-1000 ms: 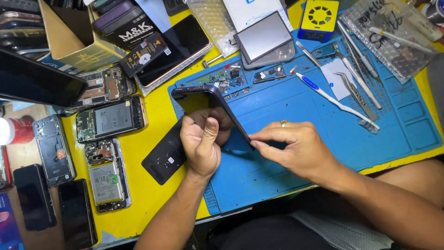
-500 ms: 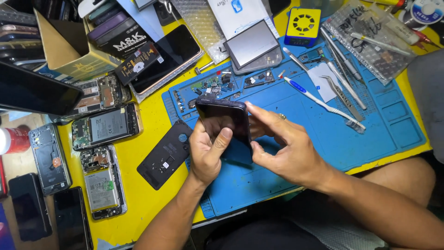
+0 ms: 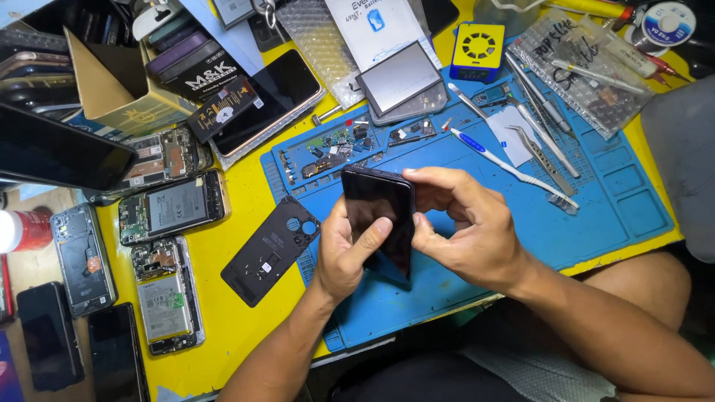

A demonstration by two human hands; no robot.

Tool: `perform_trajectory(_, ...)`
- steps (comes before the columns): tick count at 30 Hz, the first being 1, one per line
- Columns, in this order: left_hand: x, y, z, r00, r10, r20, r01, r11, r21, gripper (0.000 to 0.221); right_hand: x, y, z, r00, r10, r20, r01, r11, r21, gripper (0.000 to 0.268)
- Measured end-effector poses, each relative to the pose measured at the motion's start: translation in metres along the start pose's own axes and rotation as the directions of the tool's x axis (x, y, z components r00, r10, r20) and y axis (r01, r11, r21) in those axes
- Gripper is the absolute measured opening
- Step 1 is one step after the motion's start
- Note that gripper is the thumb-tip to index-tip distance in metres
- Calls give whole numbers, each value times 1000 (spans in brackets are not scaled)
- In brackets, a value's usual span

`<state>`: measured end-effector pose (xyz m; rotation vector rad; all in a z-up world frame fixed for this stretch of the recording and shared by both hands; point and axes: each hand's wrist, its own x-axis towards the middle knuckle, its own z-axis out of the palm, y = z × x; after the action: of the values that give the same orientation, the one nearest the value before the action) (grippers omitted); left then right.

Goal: A person is reassembling a smartphone by carefully aligning the internal motherboard and battery assembly into the phone's frame and pressing it into place.

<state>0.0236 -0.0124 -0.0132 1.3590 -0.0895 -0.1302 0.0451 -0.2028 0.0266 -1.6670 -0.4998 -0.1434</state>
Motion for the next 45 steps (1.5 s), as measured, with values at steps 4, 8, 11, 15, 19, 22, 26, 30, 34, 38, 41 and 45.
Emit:
perform_trajectory(4,4,9,12,995,100,25,-101,995,17,31,-2,15,-1,993,-17,-119,28,995,100,39)
perform_trajectory(8,4,5,5,996,92,16,-93,980,174,49,-4,23,-6,985,-33,-170,51,994,102,24)
perform_trajectory(11,3,14,5,989,139,-47,-112,919,378,74,-4,23,-6,989,-13,-148,39,984,174,22)
perform_trajectory(15,-2,16,14,931,342,-128,-215,797,564,89,-6,13,-5,990,-24,-141,52,977,205,18)
perform_trajectory(19,-2,26,18,909,400,-117,-235,723,650,86,-6,10,-5,990,-4,-144,30,984,177,17)
perform_trajectory(22,-1,33,18,908,407,-99,-237,694,679,88,-6,6,-10,992,47,-121,-29,989,148,17)
perform_trajectory(26,3,50,15,919,394,-2,-267,629,730,84,-9,12,-21,991,127,-44,-116,971,207,18)
perform_trajectory(30,7,52,8,916,371,149,-333,501,799,76,-8,19,-33,977,183,114,-205,953,224,22)
perform_trajectory(34,8,45,-1,904,312,293,-405,398,823,70,-3,-4,-40,927,215,309,-302,914,271,56)
perform_trajectory(38,13,44,-4,878,204,432,-478,378,793,66,-9,6,-46,898,160,410,-259,946,197,67)
perform_trajectory(41,15,42,-2,858,151,491,-510,355,783,63,-7,5,-50,873,178,454,-272,951,150,70)
perform_trajectory(45,17,45,0,834,91,544,-540,337,772,62,-5,11,-47,881,193,432,-281,948,150,62)
